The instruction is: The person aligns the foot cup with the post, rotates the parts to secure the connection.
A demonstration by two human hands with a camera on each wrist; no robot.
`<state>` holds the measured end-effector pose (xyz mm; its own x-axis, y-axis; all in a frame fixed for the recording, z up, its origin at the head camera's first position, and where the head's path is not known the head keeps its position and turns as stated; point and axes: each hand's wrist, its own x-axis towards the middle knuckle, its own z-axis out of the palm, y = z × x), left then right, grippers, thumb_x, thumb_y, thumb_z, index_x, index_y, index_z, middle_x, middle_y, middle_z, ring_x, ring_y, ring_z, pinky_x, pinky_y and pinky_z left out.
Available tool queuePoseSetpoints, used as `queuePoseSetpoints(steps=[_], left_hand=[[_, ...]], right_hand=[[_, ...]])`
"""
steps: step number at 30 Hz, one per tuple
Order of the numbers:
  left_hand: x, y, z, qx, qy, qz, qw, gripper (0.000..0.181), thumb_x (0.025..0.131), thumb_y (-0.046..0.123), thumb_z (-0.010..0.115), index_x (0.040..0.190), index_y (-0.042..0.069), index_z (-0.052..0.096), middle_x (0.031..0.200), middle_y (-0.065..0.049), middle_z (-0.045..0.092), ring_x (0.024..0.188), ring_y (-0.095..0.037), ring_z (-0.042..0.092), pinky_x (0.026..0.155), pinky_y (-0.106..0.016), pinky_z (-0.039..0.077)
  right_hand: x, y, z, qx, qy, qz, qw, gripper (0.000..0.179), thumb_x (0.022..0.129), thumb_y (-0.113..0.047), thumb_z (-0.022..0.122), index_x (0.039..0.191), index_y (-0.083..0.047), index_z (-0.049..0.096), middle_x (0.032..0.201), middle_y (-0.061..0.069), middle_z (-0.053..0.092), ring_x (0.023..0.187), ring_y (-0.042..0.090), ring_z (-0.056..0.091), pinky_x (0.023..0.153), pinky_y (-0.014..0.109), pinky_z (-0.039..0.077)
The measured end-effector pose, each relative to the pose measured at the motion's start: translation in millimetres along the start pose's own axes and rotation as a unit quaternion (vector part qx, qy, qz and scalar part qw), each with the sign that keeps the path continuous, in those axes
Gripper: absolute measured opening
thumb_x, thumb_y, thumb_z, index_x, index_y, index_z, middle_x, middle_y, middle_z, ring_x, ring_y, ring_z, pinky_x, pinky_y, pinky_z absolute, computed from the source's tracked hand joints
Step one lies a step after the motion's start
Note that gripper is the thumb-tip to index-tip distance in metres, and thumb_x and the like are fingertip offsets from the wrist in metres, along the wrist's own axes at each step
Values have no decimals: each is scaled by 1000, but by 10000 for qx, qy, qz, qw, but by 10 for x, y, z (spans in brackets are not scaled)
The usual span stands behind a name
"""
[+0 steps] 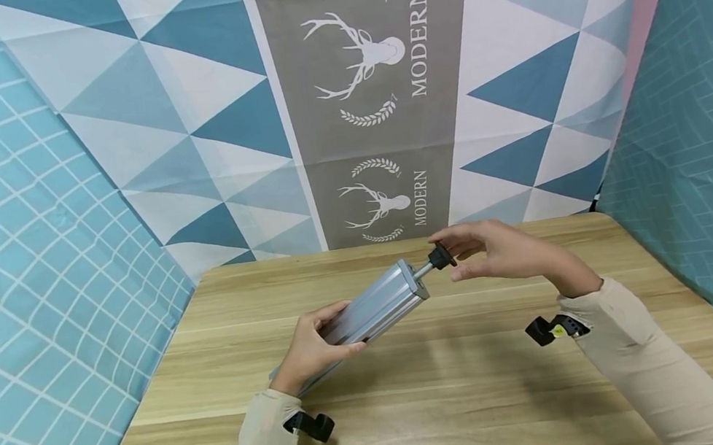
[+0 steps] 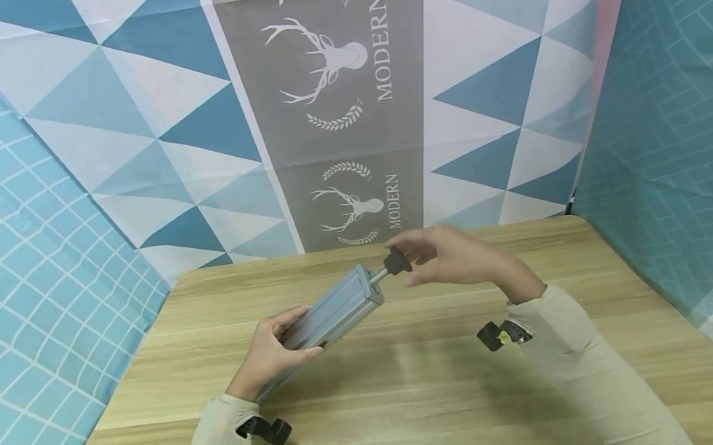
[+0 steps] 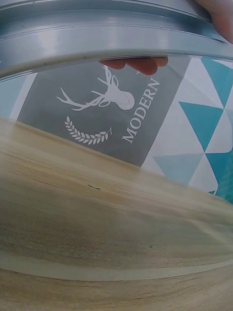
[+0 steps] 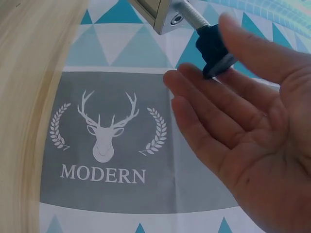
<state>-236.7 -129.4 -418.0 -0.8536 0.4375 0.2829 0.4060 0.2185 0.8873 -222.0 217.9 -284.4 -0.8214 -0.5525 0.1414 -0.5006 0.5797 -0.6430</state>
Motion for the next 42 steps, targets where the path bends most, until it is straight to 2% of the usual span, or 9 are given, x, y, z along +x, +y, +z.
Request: queuePoseSetpoints(steps=[6,11,17,22,28,33,37,39,42], left_hand=[[-9,14,-2,10,31,-64,10000,62,71,18,86,128,13,63,125,-10,63,107,-21,61,86,-31,48],[-1,26,-4,70,48,-122,9999,64,69,22,87,128,15,62,126,-7,62,108,-20,61,87,-31,48],[5,15,-10,73,35,-53,10000,65,70,22,87,129,13,62,126,-9,62,107,-21,62,86,-31,48],[0,5,-13,38,23,-65,10000,65,69,21,87,129,12,62,126,-9,62,107,-21,62,86,-31,48],[1,13,-12,53,25,-109,9999,64,69,21,87,128,15,63,125,-7,63,107,-20,62,86,-31,48],[6,20,-6,42,3,-77,10000,63,69,20,87,128,16,63,126,-7,63,108,-21,61,87,-33,48],[5,11,-3,86,-5,-134,9999,64,69,21,87,128,18,63,126,-6,62,109,-21,61,88,-34,48],[6,11,1,90,-9,-135,9999,64,69,22,87,128,17,63,127,-6,62,109,-21,61,88,-34,48],[6,13,6,65,-12,-99,9999,64,69,22,87,128,16,62,127,-7,62,109,-21,61,87,-33,48]], right_hand=[[42,9,51,-199,258,181,9993,29,93,-31,64,108,-6,68,92,3,71,85,17,67,78,38,53],[68,-16,83,-494,435,456,9968,37,96,-43,54,84,-12,70,71,-6,67,69,11,63,70,33,50],[34,-28,31,-299,99,484,9983,42,96,-33,59,122,0,63,98,9,71,86,21,69,78,39,53],[6,28,5,167,-63,183,9997,65,87,-20,72,145,-12,43,129,14,59,112,33,61,86,42,52],[18,49,18,379,47,-286,9989,54,87,-13,71,137,-10,53,126,10,62,110,28,63,88,43,51],[50,-4,59,-97,449,204,9987,33,92,-30,65,113,-5,68,95,3,72,89,17,68,79,41,53],[77,-33,78,-417,535,501,9964,35,96,-42,56,94,-11,73,79,-4,70,74,10,66,70,35,52],[69,-26,67,-460,454,499,9967,37,98,-41,52,97,-10,73,80,-2,71,74,12,67,71,36,52],[27,-11,36,-411,214,263,9986,38,98,-34,55,119,-3,66,98,6,72,90,21,69,78,40,54]])
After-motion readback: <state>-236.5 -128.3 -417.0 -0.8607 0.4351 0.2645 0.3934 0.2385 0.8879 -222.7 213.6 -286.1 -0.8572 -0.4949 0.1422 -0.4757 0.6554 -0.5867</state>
